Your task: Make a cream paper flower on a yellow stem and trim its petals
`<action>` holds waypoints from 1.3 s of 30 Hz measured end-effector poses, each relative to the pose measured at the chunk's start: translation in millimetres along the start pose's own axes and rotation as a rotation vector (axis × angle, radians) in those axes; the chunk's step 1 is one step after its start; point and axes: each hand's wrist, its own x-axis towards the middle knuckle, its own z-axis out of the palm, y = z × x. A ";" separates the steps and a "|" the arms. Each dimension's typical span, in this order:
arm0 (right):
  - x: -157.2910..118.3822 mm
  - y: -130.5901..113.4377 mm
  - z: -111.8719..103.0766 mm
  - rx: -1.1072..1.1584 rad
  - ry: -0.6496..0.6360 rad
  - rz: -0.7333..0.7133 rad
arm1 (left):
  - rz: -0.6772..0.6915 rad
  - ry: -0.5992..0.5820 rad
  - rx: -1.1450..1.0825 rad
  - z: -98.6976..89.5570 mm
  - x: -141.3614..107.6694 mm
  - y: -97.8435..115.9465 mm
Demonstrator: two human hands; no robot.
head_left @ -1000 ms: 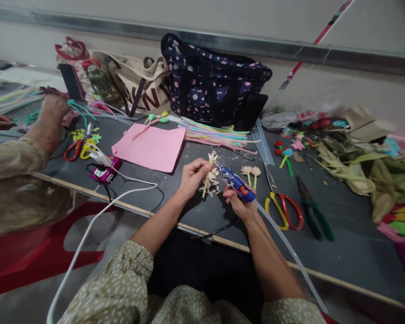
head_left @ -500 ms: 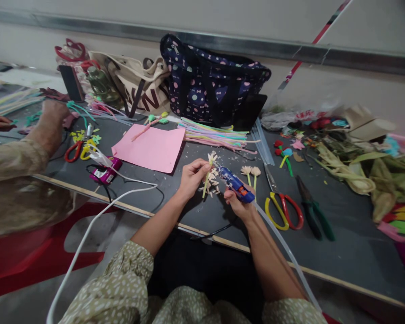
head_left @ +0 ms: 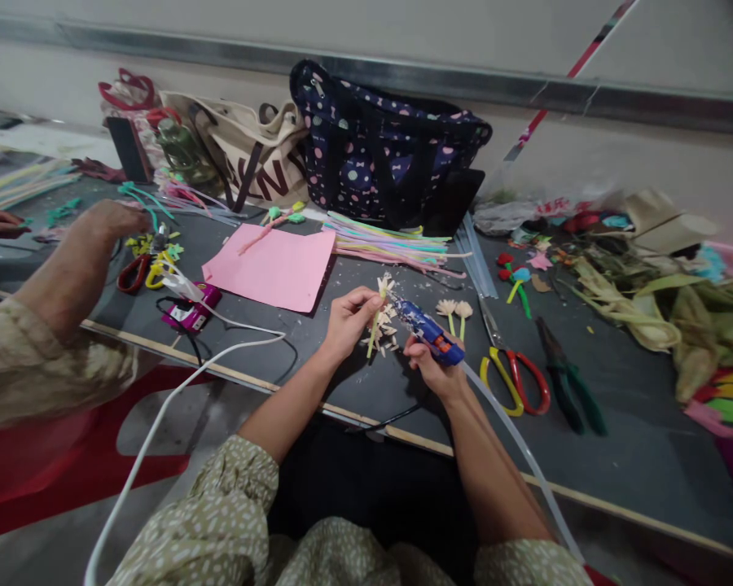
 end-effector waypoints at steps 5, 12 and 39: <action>-0.3 3.1 -1.6 -0.046 -0.010 -0.025 | 0.004 0.004 0.007 -0.2 0.0 0.6; 1.3 -5.6 0.7 -0.097 0.015 -0.048 | -0.017 0.010 -0.012 0.2 -0.4 0.6; 0.8 -7.7 1.8 -0.165 0.016 -0.050 | -0.008 0.014 -0.042 1.4 0.6 1.8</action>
